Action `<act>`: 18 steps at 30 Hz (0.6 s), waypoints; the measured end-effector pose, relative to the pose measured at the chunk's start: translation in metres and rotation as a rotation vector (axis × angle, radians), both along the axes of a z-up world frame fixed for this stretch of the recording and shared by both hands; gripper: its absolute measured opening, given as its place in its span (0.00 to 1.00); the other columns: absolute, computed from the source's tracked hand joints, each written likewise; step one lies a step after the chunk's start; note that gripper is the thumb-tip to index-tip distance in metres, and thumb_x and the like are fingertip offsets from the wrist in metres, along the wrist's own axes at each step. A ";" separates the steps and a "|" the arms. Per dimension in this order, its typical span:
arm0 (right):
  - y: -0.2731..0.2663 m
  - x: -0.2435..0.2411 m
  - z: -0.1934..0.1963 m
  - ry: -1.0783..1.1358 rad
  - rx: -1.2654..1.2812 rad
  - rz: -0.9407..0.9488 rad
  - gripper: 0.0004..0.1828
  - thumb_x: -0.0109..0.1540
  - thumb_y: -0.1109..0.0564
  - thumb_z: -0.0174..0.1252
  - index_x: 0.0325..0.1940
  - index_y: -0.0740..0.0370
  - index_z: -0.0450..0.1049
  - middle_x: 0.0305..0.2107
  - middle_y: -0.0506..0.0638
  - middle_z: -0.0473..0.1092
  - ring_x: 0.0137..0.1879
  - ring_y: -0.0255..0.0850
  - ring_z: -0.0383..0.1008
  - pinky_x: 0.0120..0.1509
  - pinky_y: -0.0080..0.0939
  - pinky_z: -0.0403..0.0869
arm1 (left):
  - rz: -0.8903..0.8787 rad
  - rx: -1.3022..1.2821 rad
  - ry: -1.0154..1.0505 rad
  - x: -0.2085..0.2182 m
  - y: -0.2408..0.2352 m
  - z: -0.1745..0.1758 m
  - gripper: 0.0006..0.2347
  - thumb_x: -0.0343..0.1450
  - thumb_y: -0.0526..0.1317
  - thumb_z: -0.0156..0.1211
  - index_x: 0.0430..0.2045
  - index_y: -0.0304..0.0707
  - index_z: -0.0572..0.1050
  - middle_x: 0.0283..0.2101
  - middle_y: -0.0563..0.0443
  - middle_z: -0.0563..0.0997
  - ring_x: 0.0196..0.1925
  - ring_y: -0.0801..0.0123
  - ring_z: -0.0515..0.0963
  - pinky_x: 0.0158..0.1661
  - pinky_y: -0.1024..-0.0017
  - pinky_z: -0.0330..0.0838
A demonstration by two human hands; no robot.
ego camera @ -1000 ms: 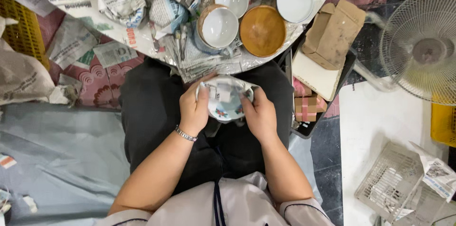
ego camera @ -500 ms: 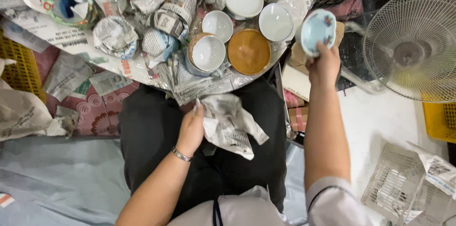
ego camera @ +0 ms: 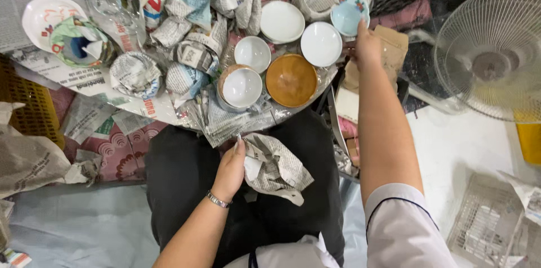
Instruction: The person wraps small ceramic bowls and plates individually in newspaper sheets. They fold the paper around each item, then place the wrapped pieces into a pile on the table. The process repeats for several items.
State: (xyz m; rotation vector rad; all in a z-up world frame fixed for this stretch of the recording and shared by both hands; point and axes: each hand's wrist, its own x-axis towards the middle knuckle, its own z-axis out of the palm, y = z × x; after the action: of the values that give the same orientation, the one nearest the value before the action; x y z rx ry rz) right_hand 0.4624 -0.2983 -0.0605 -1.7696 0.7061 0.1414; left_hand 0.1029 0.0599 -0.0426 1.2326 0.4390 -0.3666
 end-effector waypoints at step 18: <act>0.076 -0.412 0.187 -0.346 -0.185 0.491 0.25 0.64 0.59 0.62 0.66 0.67 0.69 0.55 0.56 0.74 0.58 0.39 0.74 0.63 0.37 0.72 | -0.329 -0.049 -0.360 -0.018 -0.050 0.150 0.15 0.78 0.43 0.55 0.57 0.36 0.76 0.51 0.46 0.83 0.50 0.77 0.80 0.52 0.76 0.74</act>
State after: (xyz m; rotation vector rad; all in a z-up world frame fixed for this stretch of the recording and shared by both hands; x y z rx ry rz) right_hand 0.0506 -0.2224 0.1268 -2.0520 0.0273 0.0978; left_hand 0.0854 0.0103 0.1073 1.2918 -0.0835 -0.4208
